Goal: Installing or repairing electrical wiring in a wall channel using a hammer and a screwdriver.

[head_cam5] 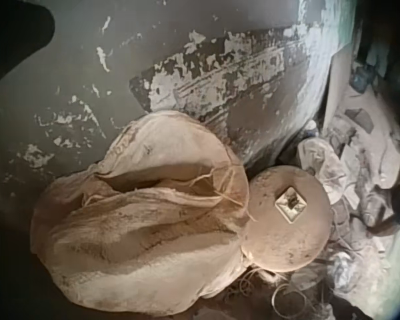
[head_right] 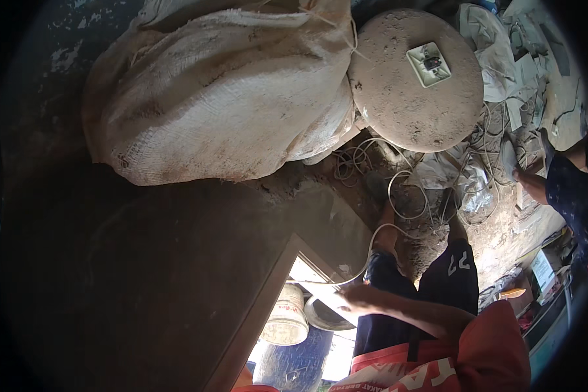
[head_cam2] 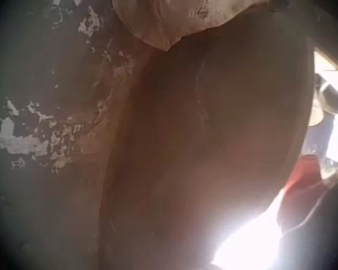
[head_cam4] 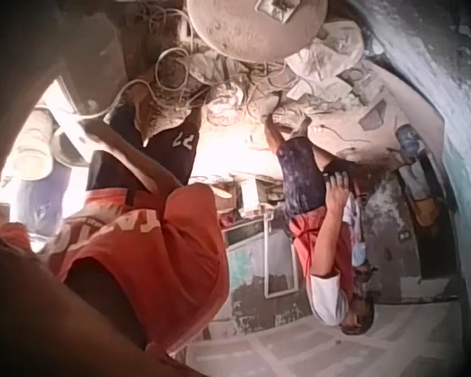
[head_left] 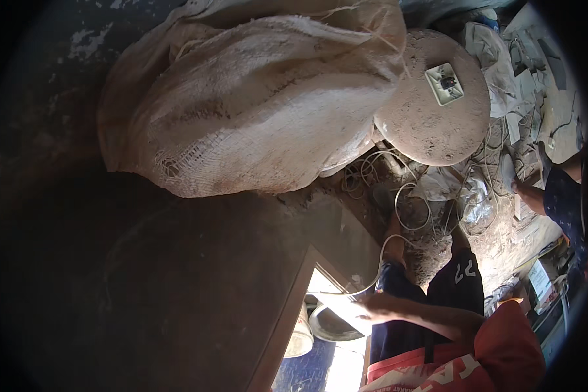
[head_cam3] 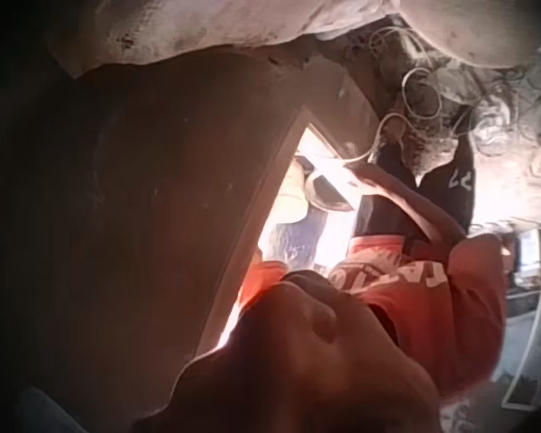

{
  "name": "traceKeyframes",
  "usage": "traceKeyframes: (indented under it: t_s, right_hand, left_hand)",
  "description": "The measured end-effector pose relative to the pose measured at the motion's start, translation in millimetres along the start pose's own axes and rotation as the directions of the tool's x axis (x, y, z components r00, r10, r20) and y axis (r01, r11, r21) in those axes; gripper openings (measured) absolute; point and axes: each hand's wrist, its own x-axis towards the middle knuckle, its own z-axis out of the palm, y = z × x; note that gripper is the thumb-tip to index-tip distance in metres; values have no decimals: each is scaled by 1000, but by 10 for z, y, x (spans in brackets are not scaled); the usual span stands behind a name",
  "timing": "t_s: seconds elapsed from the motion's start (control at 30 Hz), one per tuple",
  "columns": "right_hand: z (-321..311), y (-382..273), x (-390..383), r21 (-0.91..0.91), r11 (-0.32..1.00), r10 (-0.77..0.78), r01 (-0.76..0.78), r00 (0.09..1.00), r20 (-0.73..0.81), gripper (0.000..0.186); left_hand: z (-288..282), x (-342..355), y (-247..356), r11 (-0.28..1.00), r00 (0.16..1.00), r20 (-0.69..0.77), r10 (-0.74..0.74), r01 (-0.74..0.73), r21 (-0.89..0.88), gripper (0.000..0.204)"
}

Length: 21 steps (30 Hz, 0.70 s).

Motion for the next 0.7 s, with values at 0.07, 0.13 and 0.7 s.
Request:
traceKeyframes:
  t_s: [0.07, 0.13, 0.7]
  right_hand:
    - [-281, 273, 99, -56, 993, 82, -100, 961, -264, 40]
    - [-653, 362, 274, -90, 961, 243, -262, 953, -181, 42]
    - [-632, 985, 661, 34, 940, 338, -339, 913, -230, 32]
  left_hand:
    - [52, -57, -196, 1000, 999, -27, -30, 30, -5, 72]
    - [35, -128, -379, 998, 997, -53, -60, 60, -9, 72]
    - [152, -668, -1466, 965, 957, -143, -252, 237, -115, 68]
